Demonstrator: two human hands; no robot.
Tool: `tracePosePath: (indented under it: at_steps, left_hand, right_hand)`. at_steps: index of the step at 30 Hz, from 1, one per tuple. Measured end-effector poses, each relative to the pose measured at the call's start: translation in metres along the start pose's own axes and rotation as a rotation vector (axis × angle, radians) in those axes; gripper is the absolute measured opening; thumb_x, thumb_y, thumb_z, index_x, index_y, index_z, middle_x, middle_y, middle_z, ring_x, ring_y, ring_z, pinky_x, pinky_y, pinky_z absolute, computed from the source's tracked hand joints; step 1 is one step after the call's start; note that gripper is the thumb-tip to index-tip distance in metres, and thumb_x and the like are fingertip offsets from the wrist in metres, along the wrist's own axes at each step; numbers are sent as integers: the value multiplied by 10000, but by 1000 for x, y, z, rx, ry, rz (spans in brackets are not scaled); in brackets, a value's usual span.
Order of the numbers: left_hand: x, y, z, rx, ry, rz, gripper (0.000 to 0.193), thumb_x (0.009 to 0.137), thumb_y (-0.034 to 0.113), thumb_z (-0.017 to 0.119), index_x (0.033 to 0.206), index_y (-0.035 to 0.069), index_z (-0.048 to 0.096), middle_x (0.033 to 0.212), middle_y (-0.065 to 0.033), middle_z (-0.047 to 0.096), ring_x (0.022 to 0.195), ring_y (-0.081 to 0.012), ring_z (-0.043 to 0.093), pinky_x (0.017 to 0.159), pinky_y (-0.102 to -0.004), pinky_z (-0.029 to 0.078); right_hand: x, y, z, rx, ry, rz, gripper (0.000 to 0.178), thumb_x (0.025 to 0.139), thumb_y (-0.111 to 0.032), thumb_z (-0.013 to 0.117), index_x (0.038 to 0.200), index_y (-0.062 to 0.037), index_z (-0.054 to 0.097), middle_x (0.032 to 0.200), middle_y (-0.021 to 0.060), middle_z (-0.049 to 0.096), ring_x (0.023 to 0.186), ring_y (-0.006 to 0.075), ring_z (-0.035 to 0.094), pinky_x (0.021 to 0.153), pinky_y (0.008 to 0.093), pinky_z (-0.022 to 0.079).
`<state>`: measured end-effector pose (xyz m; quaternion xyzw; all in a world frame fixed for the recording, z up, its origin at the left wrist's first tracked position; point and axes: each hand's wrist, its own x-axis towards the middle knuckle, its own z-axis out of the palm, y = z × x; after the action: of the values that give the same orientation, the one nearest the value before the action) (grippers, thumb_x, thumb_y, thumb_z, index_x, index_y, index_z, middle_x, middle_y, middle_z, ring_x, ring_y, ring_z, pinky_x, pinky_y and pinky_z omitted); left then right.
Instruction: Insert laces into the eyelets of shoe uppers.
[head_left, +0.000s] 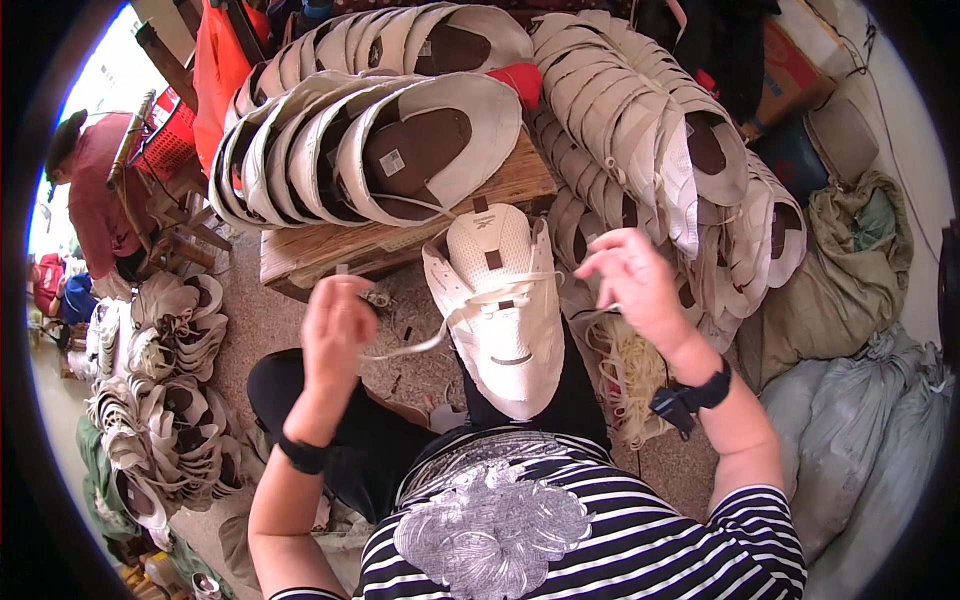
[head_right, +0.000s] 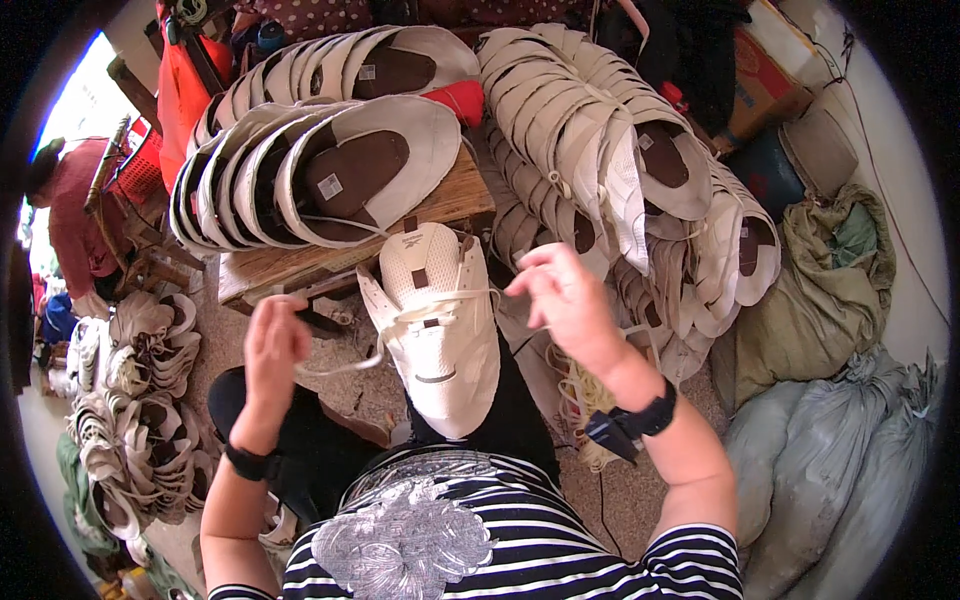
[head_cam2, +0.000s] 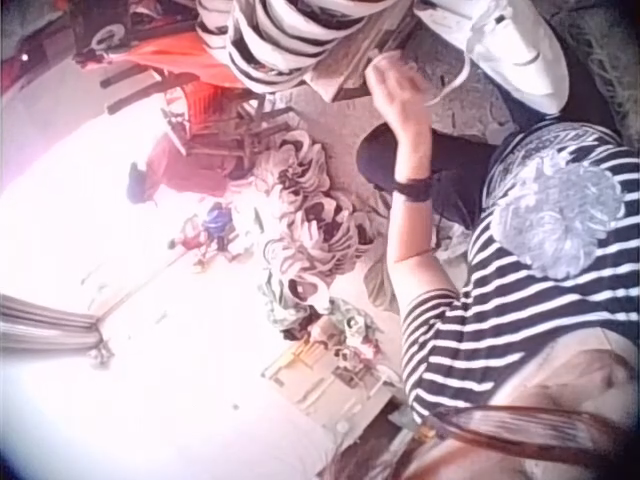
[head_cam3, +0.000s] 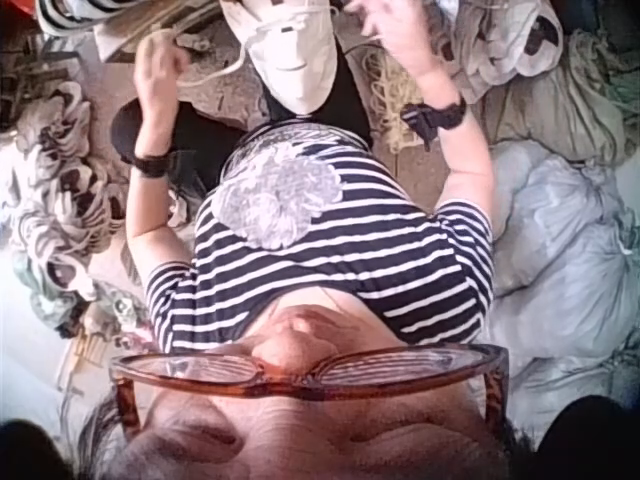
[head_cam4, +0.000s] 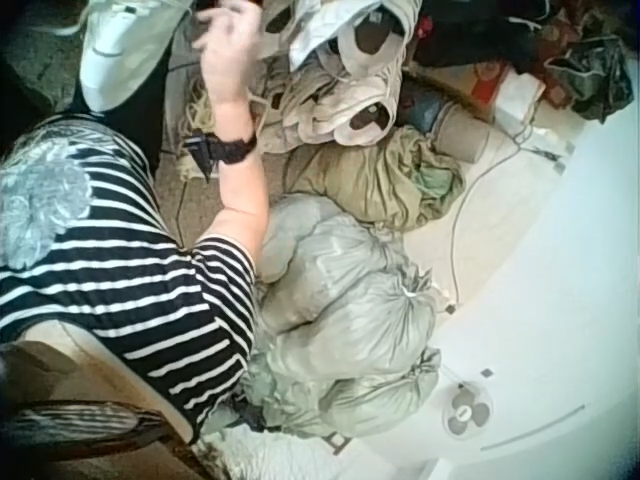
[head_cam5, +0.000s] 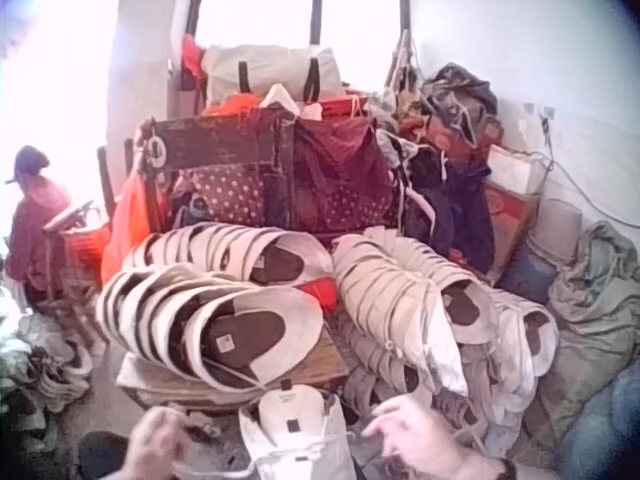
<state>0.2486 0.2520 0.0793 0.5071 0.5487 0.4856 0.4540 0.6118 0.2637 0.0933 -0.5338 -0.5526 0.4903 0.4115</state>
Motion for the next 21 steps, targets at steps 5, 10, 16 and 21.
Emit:
tracePosePath:
  at_steps: [5, 10, 16, 21]
  left_hand:
    - [-3, -3, 55, 34, -189, 12, 217, 1048, 132, 449, 1038, 13, 630, 823, -5, 618, 651, -45, 470, 608, -185, 403]
    - [-5, -3, 67, -30, -292, -44, 259, 1034, 174, 487, 930, -7, 639, 749, 6, 588, 667, -52, 488, 625, -206, 409]
    - [0, 7, 69, -4, -319, -172, 281, 983, 150, 514, 808, -28, 643, 719, 2, 601, 644, -56, 509, 605, -218, 433]
    - [5, 8, 65, 60, -307, -227, 273, 945, 170, 541, 775, -16, 646, 678, 5, 588, 622, -52, 501, 567, -229, 417]
  right_hand:
    - [13, 12, 32, -145, -31, -169, 106, 942, -91, 621, 925, 13, 628, 827, 16, 647, 737, 56, 569, 684, 240, 492]
    - [22, 4, 26, -136, -205, -4, 109, 919, -100, 634, 879, 1, 625, 760, -25, 600, 716, 42, 517, 642, 230, 449]
    - [38, -7, 24, -379, -238, -32, 99, 854, -102, 617, 824, -8, 622, 736, 4, 596, 683, 77, 523, 625, 258, 447]
    - [35, -25, 34, -687, -143, -312, 80, 788, -98, 607, 788, -20, 591, 733, 120, 612, 658, 246, 613, 611, 351, 483]
